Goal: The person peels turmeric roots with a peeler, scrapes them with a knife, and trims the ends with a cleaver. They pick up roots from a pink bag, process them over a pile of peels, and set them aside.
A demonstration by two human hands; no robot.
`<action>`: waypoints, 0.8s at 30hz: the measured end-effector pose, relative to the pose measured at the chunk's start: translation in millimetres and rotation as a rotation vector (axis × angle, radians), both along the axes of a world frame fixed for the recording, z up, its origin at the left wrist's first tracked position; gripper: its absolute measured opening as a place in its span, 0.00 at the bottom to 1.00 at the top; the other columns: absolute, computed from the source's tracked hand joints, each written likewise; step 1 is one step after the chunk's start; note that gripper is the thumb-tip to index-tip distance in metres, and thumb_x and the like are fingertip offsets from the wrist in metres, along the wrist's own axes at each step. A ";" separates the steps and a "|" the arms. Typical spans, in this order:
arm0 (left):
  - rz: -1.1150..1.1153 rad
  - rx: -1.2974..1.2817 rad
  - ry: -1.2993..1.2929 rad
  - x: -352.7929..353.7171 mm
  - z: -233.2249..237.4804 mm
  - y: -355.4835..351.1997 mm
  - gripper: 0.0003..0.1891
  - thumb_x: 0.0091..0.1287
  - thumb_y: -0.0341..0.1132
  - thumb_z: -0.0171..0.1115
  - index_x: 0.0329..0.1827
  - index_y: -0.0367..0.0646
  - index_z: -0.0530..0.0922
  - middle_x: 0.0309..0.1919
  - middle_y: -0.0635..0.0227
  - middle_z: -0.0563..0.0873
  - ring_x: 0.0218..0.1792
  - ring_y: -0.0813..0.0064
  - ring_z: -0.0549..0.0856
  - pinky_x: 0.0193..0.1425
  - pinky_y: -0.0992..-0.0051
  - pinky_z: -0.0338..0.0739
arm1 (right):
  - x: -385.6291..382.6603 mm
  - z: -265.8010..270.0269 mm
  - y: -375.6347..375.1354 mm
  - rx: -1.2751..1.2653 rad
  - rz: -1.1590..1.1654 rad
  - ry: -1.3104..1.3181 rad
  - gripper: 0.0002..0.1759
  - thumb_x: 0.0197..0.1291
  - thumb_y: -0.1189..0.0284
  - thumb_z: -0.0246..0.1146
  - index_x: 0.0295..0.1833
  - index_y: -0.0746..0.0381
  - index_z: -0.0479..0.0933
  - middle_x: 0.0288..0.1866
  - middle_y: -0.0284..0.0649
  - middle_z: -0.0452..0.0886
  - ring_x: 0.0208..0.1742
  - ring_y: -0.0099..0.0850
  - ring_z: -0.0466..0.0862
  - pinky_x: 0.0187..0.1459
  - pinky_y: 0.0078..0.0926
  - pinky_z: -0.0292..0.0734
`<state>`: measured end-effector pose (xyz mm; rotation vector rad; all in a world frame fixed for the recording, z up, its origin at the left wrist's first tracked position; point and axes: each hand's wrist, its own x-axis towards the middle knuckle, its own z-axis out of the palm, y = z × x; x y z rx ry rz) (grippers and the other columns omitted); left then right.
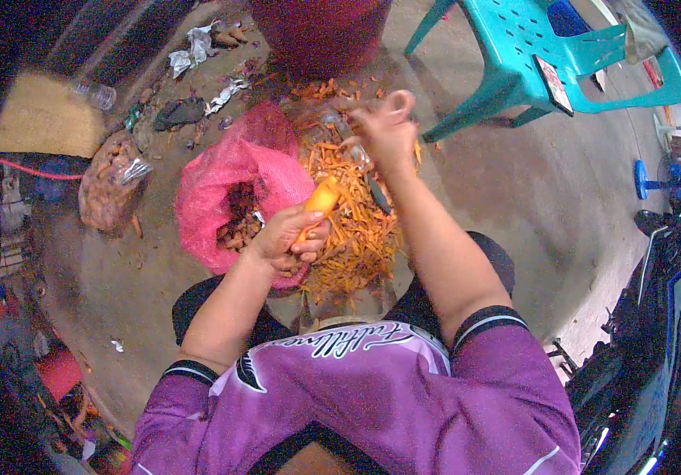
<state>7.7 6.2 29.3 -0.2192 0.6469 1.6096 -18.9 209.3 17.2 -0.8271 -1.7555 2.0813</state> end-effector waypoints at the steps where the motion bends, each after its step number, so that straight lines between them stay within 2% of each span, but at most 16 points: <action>1: -0.003 -0.026 0.012 0.6 2.4 0.4 0.09 0.63 0.38 0.50 0.45 0.54 0.65 0.19 0.78 0.65 0.10 0.90 0.60 0.13 0.87 0.56 | -3.3 -8.9 16.1 -0.052 -0.090 0.039 0.10 0.45 0.70 0.65 0.28 0.60 0.70 0.21 0.34 0.68 0.21 0.22 0.70 0.22 0.22 0.71; 2: -0.007 -0.052 0.024 1.5 4.4 0.1 0.10 0.63 0.38 0.50 0.46 0.54 0.66 0.19 0.78 0.65 0.10 0.90 0.60 0.13 0.87 0.56 | -6.9 -5.8 26.6 -0.099 -0.179 0.082 0.09 0.46 0.72 0.64 0.29 0.60 0.70 0.21 0.35 0.68 0.21 0.22 0.71 0.20 0.22 0.71; 3: -0.005 -0.075 0.038 0.9 5.9 0.7 0.10 0.63 0.38 0.50 0.46 0.54 0.66 0.19 0.78 0.65 0.10 0.90 0.60 0.14 0.86 0.56 | -5.8 -4.5 28.6 -0.135 -0.153 0.093 0.10 0.45 0.72 0.66 0.29 0.59 0.70 0.22 0.35 0.68 0.22 0.23 0.71 0.20 0.22 0.71; 4: 0.012 -0.075 0.036 -0.4 6.8 1.5 0.08 0.63 0.37 0.50 0.44 0.54 0.65 0.19 0.78 0.65 0.10 0.90 0.60 0.15 0.86 0.56 | -3.7 5.6 20.3 -0.169 -0.122 0.104 0.10 0.43 0.72 0.67 0.30 0.58 0.71 0.22 0.34 0.67 0.23 0.23 0.72 0.20 0.23 0.72; 5: 0.030 -0.076 0.033 -1.7 7.2 1.8 0.07 0.63 0.37 0.49 0.42 0.53 0.64 0.18 0.79 0.65 0.10 0.90 0.60 0.16 0.85 0.57 | -0.2 10.9 6.4 -0.024 0.006 0.199 0.09 0.46 0.72 0.64 0.28 0.62 0.69 0.22 0.36 0.69 0.22 0.25 0.72 0.20 0.24 0.73; 8: 0.035 -0.094 0.045 -2.9 3.4 1.3 0.06 0.63 0.36 0.49 0.40 0.53 0.64 0.18 0.79 0.64 0.11 0.89 0.60 0.17 0.84 0.58 | 9.7 22.3 -33.2 -0.143 0.107 0.091 0.10 0.46 0.73 0.63 0.30 0.65 0.68 0.24 0.37 0.70 0.21 0.27 0.74 0.23 0.24 0.77; 9: 0.023 -0.102 0.051 -2.7 1.7 2.3 0.06 0.63 0.36 0.49 0.41 0.53 0.64 0.18 0.79 0.65 0.11 0.89 0.60 0.16 0.84 0.58 | 8.7 14.3 -35.9 -0.092 0.119 0.083 0.11 0.46 0.73 0.63 0.30 0.66 0.68 0.25 0.38 0.70 0.21 0.28 0.74 0.23 0.25 0.78; 10: 0.019 -0.117 0.069 -1.0 1.1 3.0 0.06 0.63 0.36 0.49 0.41 0.53 0.64 0.18 0.79 0.65 0.11 0.89 0.60 0.16 0.84 0.57 | 6.0 -5.7 -30.1 0.076 0.134 0.040 0.10 0.46 0.75 0.63 0.29 0.66 0.68 0.25 0.37 0.71 0.21 0.27 0.74 0.24 0.24 0.78; 12: 0.016 -0.149 0.109 2.4 2.3 4.1 0.07 0.63 0.36 0.49 0.42 0.53 0.64 0.18 0.79 0.65 0.10 0.89 0.60 0.16 0.84 0.57 | 4.2 23.6 -15.2 -0.099 0.028 -0.079 0.08 0.46 0.75 0.62 0.26 0.67 0.69 0.23 0.36 0.71 0.20 0.26 0.74 0.21 0.22 0.76; 14: 0.007 -0.106 0.072 0.4 6.5 2.9 0.07 0.63 0.36 0.49 0.42 0.53 0.64 0.18 0.78 0.65 0.10 0.89 0.61 0.15 0.84 0.57 | -1.8 11.7 11.5 -0.176 -0.212 0.081 0.10 0.48 0.73 0.62 0.23 0.67 0.70 0.21 0.36 0.71 0.20 0.26 0.74 0.16 0.20 0.68; 16: 0.011 -0.078 0.059 -1.6 7.4 1.5 0.07 0.63 0.36 0.49 0.41 0.53 0.64 0.18 0.78 0.65 0.10 0.89 0.61 0.15 0.84 0.58 | -4.8 11.3 22.4 -0.081 -0.205 0.082 0.10 0.48 0.73 0.63 0.25 0.66 0.69 0.22 0.37 0.71 0.19 0.25 0.73 0.18 0.20 0.69; 19: 0.033 -0.065 0.025 -2.8 0.1 -0.4 0.06 0.63 0.37 0.49 0.41 0.53 0.65 0.19 0.78 0.66 0.10 0.89 0.61 0.15 0.85 0.58 | 6.1 38.9 -6.1 -0.215 -0.016 0.045 0.09 0.49 0.72 0.62 0.30 0.64 0.69 0.23 0.35 0.70 0.21 0.24 0.71 0.21 0.21 0.69; 20: 0.038 -0.060 -0.011 -3.3 -1.9 -0.4 0.07 0.63 0.37 0.49 0.42 0.53 0.65 0.19 0.78 0.66 0.10 0.89 0.61 0.15 0.85 0.58 | 9.1 29.1 -15.3 -0.281 0.024 0.064 0.15 0.45 0.67 0.65 0.30 0.67 0.70 0.25 0.34 0.72 0.25 0.24 0.73 0.25 0.22 0.73; 22: 0.029 -0.026 -0.045 -3.6 -3.0 -0.4 0.08 0.63 0.38 0.49 0.43 0.53 0.65 0.19 0.77 0.66 0.09 0.89 0.60 0.14 0.85 0.58 | 16.1 18.5 -30.8 -0.204 0.211 -0.060 0.17 0.43 0.66 0.67 0.32 0.67 0.71 0.30 0.34 0.72 0.27 0.23 0.73 0.28 0.21 0.72; 23: 0.017 0.005 -0.042 -4.0 -2.8 -1.2 0.08 0.63 0.38 0.49 0.44 0.53 0.66 0.19 0.77 0.66 0.09 0.90 0.60 0.14 0.86 0.58 | 12.5 8.7 -26.0 -0.033 0.187 -0.164 0.14 0.46 0.67 0.65 0.31 0.64 0.70 0.24 0.34 0.70 0.23 0.24 0.72 0.25 0.23 0.70; 24: 0.007 0.036 -0.038 -3.9 -2.2 -1.7 0.09 0.63 0.39 0.49 0.45 0.53 0.66 0.19 0.77 0.66 0.09 0.90 0.60 0.14 0.86 0.58 | 10.6 2.8 -12.8 0.245 0.209 -0.092 0.13 0.46 0.69 0.65 0.31 0.65 0.70 0.24 0.35 0.71 0.23 0.25 0.72 0.25 0.24 0.70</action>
